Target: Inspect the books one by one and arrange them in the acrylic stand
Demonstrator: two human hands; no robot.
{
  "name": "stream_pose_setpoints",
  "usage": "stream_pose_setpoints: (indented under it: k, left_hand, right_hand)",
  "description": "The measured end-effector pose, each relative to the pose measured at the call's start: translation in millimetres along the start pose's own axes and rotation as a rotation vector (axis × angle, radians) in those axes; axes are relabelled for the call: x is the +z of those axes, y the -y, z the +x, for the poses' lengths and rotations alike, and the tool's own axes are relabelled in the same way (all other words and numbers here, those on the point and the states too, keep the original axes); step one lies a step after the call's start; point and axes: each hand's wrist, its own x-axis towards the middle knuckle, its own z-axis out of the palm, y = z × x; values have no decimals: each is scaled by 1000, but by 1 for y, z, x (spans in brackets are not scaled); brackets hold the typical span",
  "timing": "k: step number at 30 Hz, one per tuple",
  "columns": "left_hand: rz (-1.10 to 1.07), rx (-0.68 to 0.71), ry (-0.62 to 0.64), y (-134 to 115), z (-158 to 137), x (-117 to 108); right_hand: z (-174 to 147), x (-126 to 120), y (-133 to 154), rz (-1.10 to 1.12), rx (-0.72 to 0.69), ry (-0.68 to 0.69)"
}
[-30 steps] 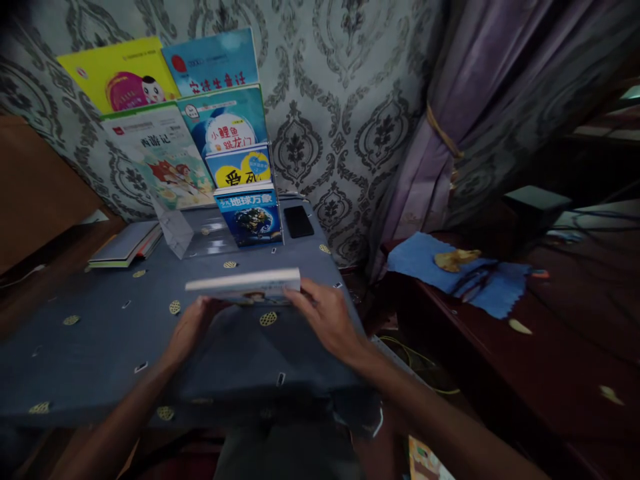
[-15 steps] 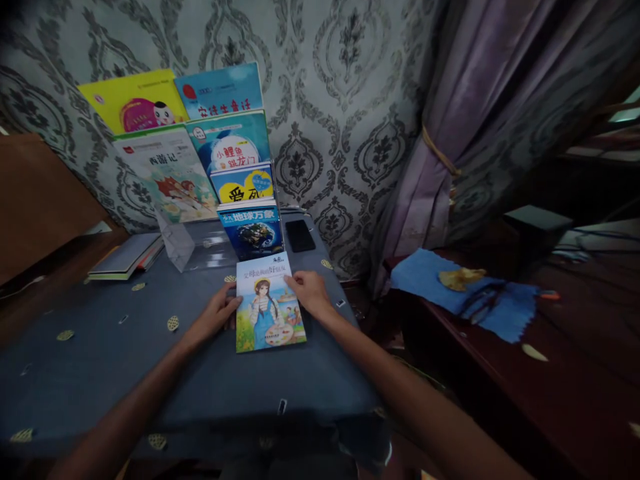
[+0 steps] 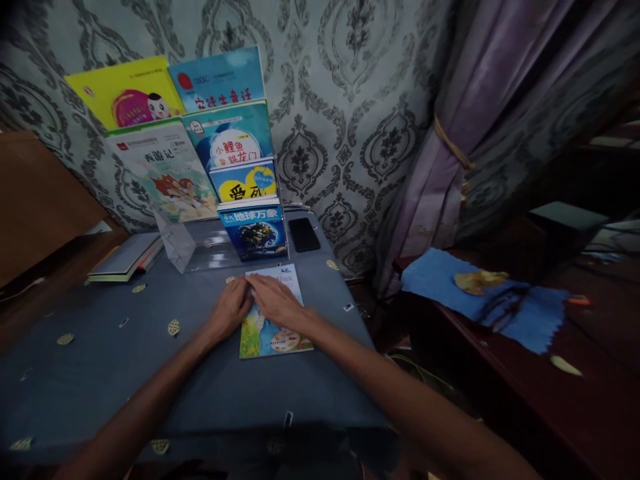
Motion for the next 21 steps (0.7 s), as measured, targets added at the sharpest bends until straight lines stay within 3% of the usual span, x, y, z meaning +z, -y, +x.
stream_pose_setpoints:
  k: [3, 6, 14, 21]
  left_hand:
    - [20, 0, 15, 2, -4, 7]
    - [77, 0, 1, 3, -8, 9]
    - [139, -18, 34, 5, -10, 10]
    - [129, 12, 82, 5, -1, 2]
  right_hand:
    - [14, 22, -6, 17, -30, 62]
    - [12, 29, -24, -5, -41, 71]
    - [-19, 1, -83, -109, 132, -35]
    - [-22, -5, -81, -120, 144, 16]
